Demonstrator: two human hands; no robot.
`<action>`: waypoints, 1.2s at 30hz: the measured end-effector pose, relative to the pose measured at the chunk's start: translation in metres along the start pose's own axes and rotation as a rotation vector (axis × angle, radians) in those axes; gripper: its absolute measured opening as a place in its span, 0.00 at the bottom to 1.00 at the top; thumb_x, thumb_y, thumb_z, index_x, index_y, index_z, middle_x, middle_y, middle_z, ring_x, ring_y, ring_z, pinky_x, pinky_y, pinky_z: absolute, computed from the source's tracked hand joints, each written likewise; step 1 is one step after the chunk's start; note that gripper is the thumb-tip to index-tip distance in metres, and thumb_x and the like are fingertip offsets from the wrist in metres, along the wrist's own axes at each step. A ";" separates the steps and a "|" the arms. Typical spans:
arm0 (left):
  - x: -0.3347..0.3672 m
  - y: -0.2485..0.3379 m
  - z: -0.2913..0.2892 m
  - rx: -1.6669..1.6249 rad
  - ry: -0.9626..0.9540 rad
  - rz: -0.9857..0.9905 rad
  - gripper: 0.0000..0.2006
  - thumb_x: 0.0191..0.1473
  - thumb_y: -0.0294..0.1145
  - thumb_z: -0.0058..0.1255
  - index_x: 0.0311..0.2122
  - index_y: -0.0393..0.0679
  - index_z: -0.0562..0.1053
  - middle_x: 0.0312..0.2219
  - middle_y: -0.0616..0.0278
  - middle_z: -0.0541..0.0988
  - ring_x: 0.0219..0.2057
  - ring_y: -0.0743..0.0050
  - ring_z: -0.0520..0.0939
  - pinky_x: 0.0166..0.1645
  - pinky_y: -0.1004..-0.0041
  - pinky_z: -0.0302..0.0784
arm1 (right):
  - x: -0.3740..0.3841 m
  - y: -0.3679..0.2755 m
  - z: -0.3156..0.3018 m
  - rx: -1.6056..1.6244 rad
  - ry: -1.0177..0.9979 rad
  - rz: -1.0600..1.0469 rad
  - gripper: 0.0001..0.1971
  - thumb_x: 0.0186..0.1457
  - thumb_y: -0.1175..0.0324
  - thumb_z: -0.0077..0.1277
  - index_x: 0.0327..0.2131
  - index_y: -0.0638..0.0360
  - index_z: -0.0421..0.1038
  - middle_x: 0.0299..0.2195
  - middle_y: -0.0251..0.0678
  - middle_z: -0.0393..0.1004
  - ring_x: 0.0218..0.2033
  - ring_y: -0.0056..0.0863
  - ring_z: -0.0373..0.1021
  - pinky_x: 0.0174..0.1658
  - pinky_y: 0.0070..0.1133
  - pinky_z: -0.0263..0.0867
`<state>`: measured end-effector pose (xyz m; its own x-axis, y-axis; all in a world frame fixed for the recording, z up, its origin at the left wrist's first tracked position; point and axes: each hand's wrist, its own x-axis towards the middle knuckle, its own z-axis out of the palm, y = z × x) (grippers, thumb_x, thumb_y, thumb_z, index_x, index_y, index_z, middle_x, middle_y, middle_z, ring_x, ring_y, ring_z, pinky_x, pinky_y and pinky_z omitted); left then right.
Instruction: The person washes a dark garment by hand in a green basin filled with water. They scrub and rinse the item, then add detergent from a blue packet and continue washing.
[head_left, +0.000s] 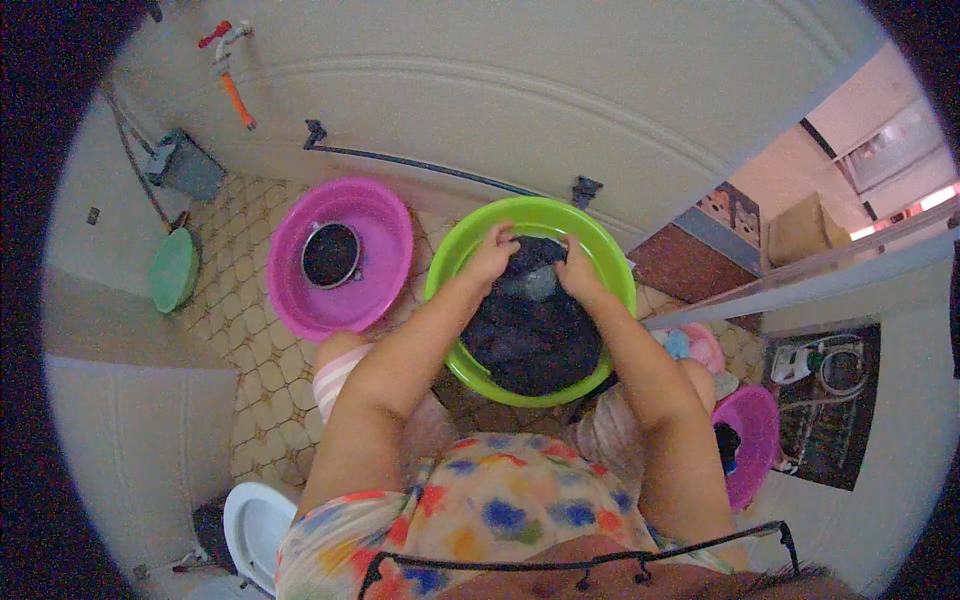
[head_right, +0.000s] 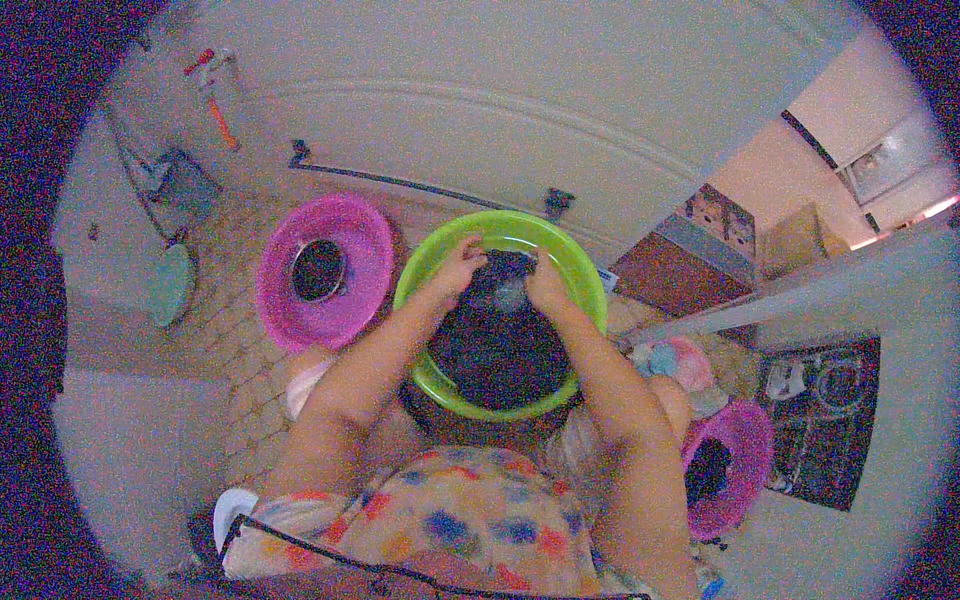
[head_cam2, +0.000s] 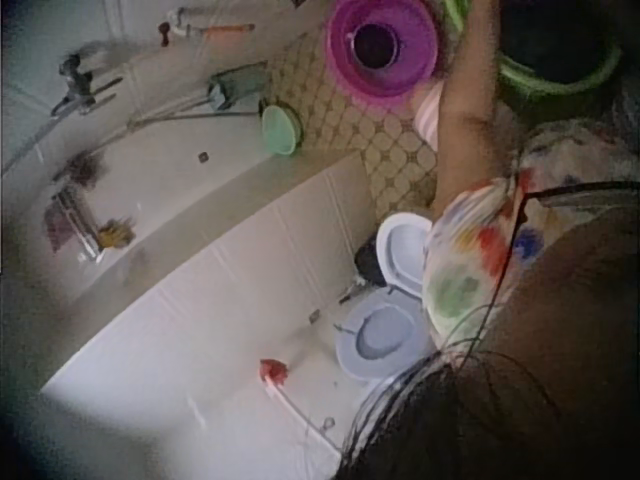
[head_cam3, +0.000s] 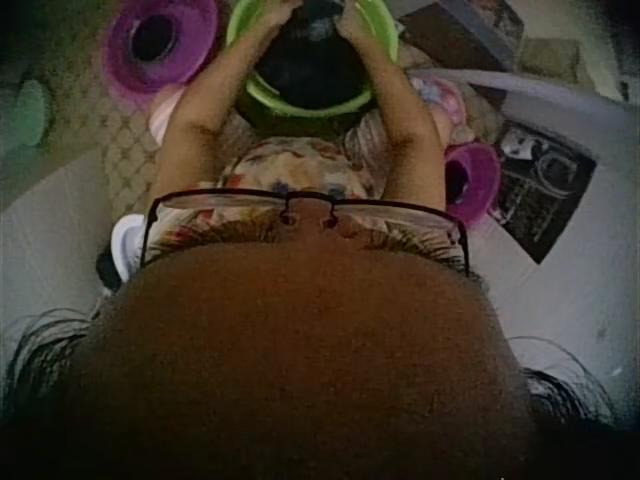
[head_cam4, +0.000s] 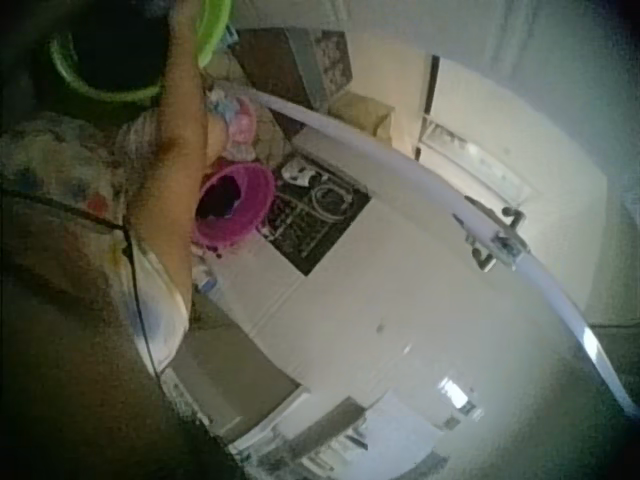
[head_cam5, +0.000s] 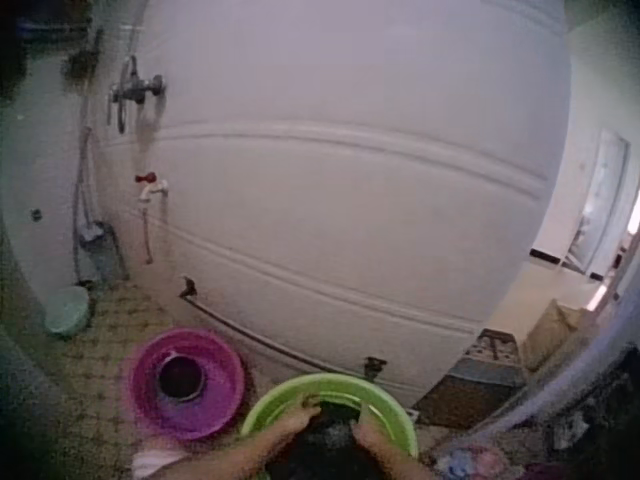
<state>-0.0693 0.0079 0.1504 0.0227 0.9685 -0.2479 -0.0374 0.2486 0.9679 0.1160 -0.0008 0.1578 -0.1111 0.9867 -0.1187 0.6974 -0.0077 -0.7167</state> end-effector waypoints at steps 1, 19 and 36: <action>0.000 -0.007 0.002 0.012 -0.045 -0.020 0.25 0.45 0.30 0.50 0.51 0.47 0.61 0.38 0.54 0.71 0.38 0.66 0.72 0.42 0.70 0.68 | -0.004 0.004 0.005 -0.071 -0.038 -0.034 0.20 0.49 0.66 0.46 0.46 0.60 0.58 0.37 0.51 0.69 0.42 0.45 0.66 0.44 0.32 0.60; 0.000 -0.030 0.015 -0.701 -0.232 -0.520 0.23 0.52 0.55 0.35 0.43 0.48 0.68 0.39 0.55 0.72 0.41 0.58 0.71 0.45 0.55 0.66 | -0.043 -0.059 0.037 0.245 0.124 -0.253 0.12 0.46 0.64 0.51 0.31 0.61 0.67 0.30 0.47 0.70 0.34 0.39 0.68 0.38 0.30 0.61; 0.005 -0.030 0.031 -0.552 0.107 -0.230 0.07 0.49 0.32 0.44 0.35 0.51 0.71 0.31 0.63 0.73 0.29 0.69 0.73 0.36 0.68 0.69 | -0.006 -0.003 0.026 -0.108 0.215 -0.099 0.16 0.51 0.57 0.44 0.28 0.63 0.65 0.30 0.49 0.70 0.31 0.51 0.66 0.35 0.38 0.61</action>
<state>-0.0375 0.0053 0.1211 -0.0077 0.8780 -0.4786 -0.5571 0.3936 0.7312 0.0961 -0.0108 0.1432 -0.0376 0.9937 0.1060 0.7632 0.0970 -0.6388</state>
